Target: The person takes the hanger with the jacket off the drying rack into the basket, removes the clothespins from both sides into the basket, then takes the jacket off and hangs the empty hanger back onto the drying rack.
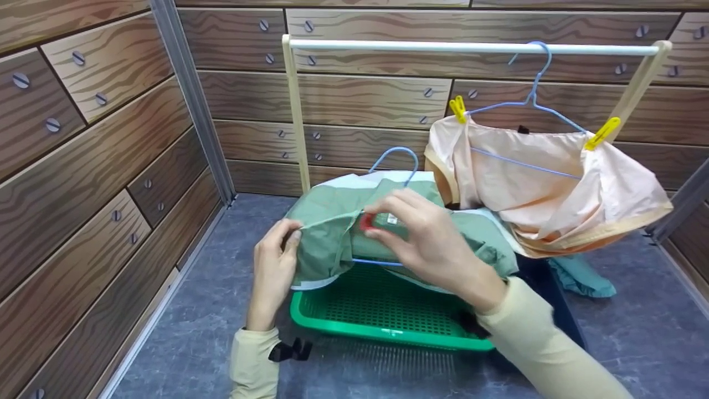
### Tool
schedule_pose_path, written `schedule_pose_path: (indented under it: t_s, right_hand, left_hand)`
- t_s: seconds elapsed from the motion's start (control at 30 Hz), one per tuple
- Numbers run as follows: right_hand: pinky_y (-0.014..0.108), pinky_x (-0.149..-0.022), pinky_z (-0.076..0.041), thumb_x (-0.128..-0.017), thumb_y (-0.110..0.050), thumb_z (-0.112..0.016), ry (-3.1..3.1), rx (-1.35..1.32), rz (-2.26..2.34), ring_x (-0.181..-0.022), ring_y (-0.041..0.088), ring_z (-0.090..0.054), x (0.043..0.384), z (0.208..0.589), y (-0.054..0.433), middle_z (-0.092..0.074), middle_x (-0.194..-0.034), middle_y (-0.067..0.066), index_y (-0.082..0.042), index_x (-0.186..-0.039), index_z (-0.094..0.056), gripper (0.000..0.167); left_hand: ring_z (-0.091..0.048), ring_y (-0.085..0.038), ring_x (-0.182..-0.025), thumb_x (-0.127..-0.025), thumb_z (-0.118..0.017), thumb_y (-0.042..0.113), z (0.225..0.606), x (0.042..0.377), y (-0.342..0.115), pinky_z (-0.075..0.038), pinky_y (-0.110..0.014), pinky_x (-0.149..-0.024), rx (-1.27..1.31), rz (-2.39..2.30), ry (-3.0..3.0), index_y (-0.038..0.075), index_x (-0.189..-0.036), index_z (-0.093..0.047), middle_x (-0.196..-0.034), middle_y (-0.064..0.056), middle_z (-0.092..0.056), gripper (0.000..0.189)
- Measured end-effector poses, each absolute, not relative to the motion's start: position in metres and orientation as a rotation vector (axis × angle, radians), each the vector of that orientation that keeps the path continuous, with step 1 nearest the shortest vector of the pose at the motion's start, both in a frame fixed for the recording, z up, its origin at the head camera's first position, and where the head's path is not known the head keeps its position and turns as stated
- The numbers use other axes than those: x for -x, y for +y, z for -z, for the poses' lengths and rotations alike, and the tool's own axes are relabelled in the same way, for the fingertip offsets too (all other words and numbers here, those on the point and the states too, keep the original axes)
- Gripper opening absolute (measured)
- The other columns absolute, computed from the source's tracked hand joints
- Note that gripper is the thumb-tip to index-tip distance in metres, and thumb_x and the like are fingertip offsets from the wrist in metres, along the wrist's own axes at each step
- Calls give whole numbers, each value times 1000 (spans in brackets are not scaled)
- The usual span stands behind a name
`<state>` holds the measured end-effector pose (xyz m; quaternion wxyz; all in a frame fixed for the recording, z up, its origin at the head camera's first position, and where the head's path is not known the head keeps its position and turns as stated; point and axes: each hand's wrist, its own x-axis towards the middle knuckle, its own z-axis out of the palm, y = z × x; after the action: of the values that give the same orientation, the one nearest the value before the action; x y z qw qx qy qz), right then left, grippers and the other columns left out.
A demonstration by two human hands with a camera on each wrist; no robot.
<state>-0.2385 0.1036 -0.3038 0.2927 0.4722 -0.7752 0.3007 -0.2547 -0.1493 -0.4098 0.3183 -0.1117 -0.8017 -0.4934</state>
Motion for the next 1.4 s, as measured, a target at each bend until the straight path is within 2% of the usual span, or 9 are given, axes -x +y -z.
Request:
schedule_pose_path:
  t_s: [0.13,0.33,0.57,0.77,1.0,1.17,1.4]
  right_hand:
    - [28,-88,-46,-88,-11,-75,-2059,-1201,-880,-103,13,-59,230,310,130,-66,-110,-4,-12,-117,-68,30]
    - [23,-81,-47,-80,0,-80,-2055,-1047,-989,-97,14,-60,212,313,163,-68,-109,0,-9,-118,-68,41]
    - [24,-78,-49,-73,18,-73,-2004,-903,-1169,-89,15,-63,186,313,196,-69,-98,16,6,-109,-68,39]
    - [22,-79,-48,-75,23,-69,-2017,-705,-1271,-82,16,-65,178,333,234,-67,-99,24,11,-114,-65,40]
    - [14,-77,-46,-80,9,-76,-2158,-410,-1109,-87,8,-63,186,378,290,-69,-107,9,-5,-121,-68,44]
    - [8,-72,-43,-82,-5,-80,-2262,-201,-955,-78,-1,-60,188,412,315,-68,-106,-1,-14,-121,-70,41]
    - [7,-70,-41,-87,-20,-77,-2394,-87,-850,-87,-6,-53,193,435,325,-67,-106,6,-12,-122,-68,37]
  left_hand:
    - [-57,-13,-81,-97,-60,5,409,254,-149,-46,-34,-72,290,1303,-2120,12,-101,-70,-96,2,-65,12]
    - [-58,-13,-84,-97,-61,5,410,254,-148,-46,-34,-74,275,1306,-2127,12,-101,-70,-97,2,-65,12]
    - [-57,-13,-82,-97,-61,4,411,254,-148,-46,-34,-73,277,1323,-2123,12,-101,-70,-96,1,-65,12]
    - [-57,-13,-81,-97,-61,5,410,254,-147,-45,-34,-73,291,1309,-2123,12,-100,-70,-95,1,-64,12]
    - [-57,-13,-81,-97,-61,6,411,253,-147,-45,-34,-73,289,1319,-2113,12,-100,-70,-94,1,-64,11]
    - [-57,-13,-81,-96,-61,5,411,253,-147,-45,-34,-73,278,1317,-2117,11,-100,-70,-95,1,-65,11]
    - [-59,-14,-85,-96,-61,3,411,253,-146,-46,-35,-76,273,1319,-2116,10,-100,-70,-97,0,-66,11]
